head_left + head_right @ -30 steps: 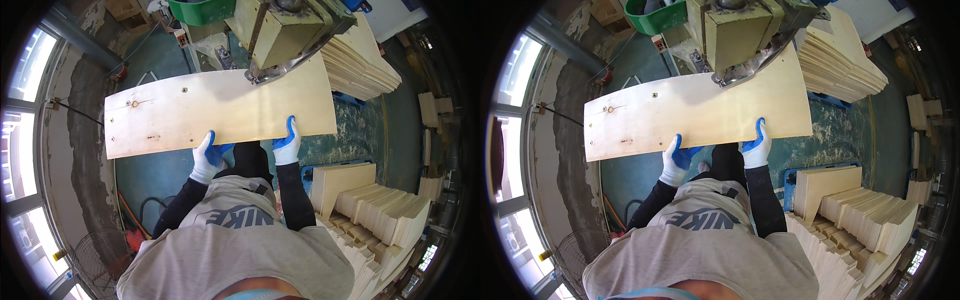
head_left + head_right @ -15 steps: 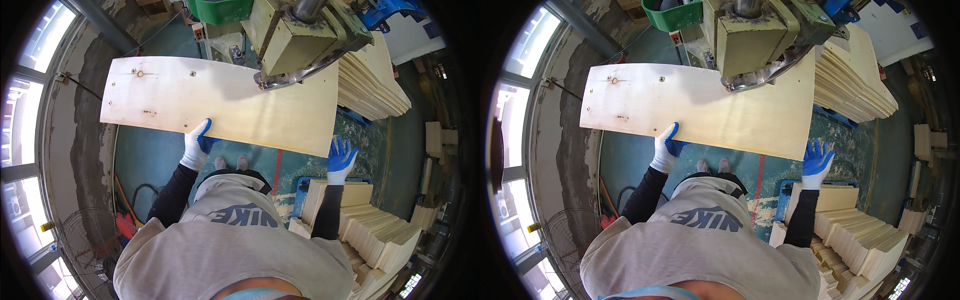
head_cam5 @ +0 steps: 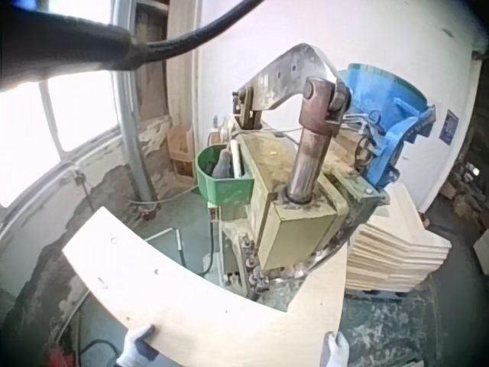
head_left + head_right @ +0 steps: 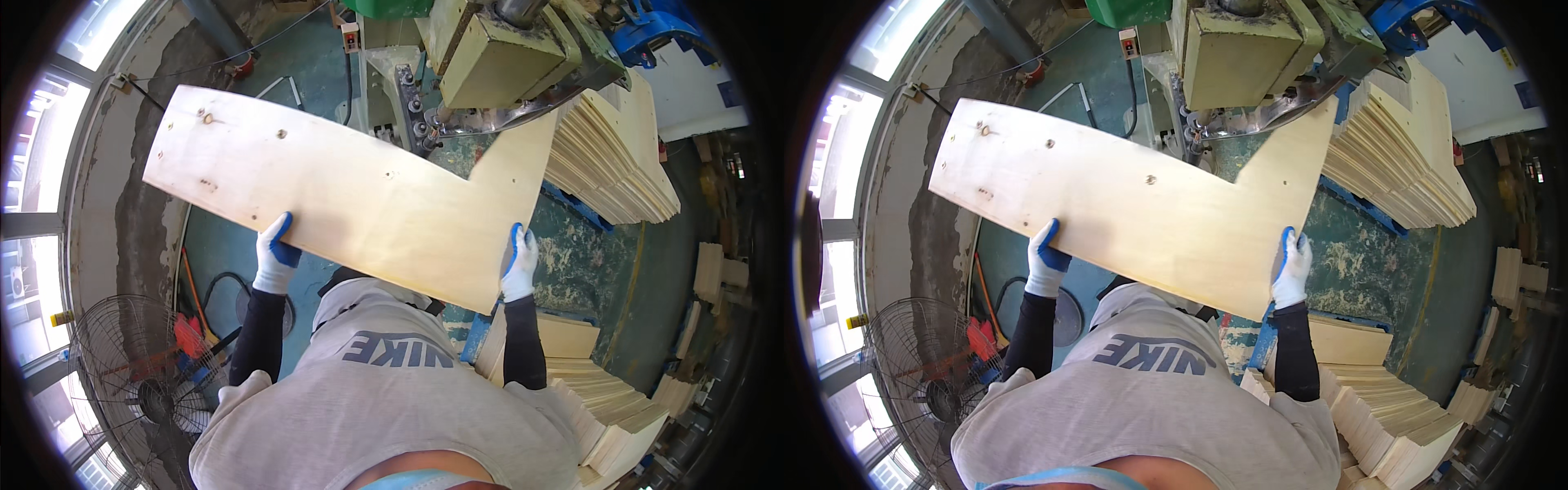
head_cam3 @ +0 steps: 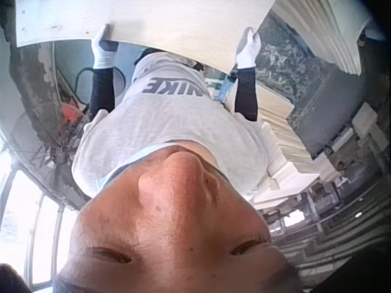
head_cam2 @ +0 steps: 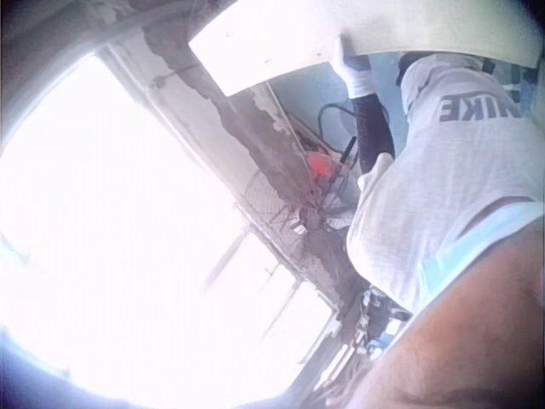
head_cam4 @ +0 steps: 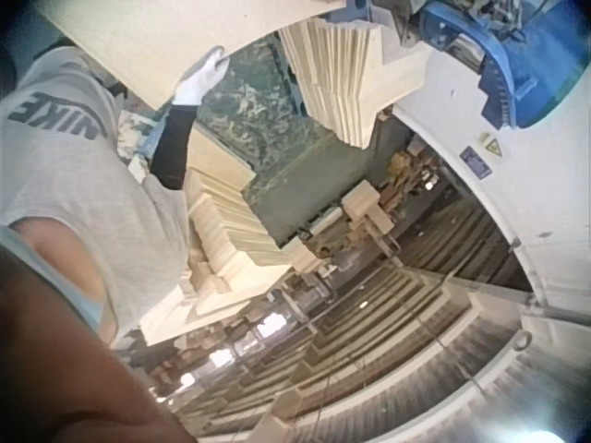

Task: The person picks up L-shaped wooden boards from a stack, positions them under the head of a punch press to create holes, and places the boards onto a separate stack on the floor.

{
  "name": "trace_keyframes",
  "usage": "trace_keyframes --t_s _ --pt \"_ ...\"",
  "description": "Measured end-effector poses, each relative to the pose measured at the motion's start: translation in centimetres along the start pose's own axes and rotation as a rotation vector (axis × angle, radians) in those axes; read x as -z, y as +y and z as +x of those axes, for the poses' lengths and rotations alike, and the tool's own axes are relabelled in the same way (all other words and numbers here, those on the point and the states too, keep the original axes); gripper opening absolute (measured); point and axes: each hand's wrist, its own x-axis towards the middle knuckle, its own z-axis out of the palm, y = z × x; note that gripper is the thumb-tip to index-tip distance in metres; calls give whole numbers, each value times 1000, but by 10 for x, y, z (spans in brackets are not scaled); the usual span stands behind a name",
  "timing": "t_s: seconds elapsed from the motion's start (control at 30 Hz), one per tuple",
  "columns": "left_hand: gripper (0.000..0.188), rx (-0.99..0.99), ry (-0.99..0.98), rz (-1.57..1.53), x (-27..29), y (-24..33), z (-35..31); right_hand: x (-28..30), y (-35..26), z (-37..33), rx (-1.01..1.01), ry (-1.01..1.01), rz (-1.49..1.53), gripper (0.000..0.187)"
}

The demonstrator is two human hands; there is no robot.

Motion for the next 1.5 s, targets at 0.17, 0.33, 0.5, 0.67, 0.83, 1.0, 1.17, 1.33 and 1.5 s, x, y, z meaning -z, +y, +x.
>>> trace_keyframes --t_s 0.17,0.33,0.5,0.67,0.83,1.0,1.17,1.33,1.5 --pt "37 -235 16 179 33 24 -11 -65 -5 -28 -30 -133 17 23" --pt "35 -279 19 203 48 51 -11 -92 -3 -52 -13 -118 107 19" --pt "36 -238 -35 134 48 69 -8 -108 12 -44 11 -183 120 21" --pt "39 -410 -32 333 51 63 14 -147 18 -18 48 -228 76 24" --pt "40 -791 15 1167 56 59 23 -163 13 -24 8 -195 41 23" --pt "40 -490 -12 557 56 65 37 -167 14 -20 32 -230 25 23" --pt "39 -315 20 275 42 71 54 -170 11 -21 15 -230 91 25" --pt "36 -626 -50 785 74 73 78 -175 11 -32 -26 -169 97 32" --pt "38 -667 -72 826 76 75 94 -175 27 -18 -48 -124 65 35"
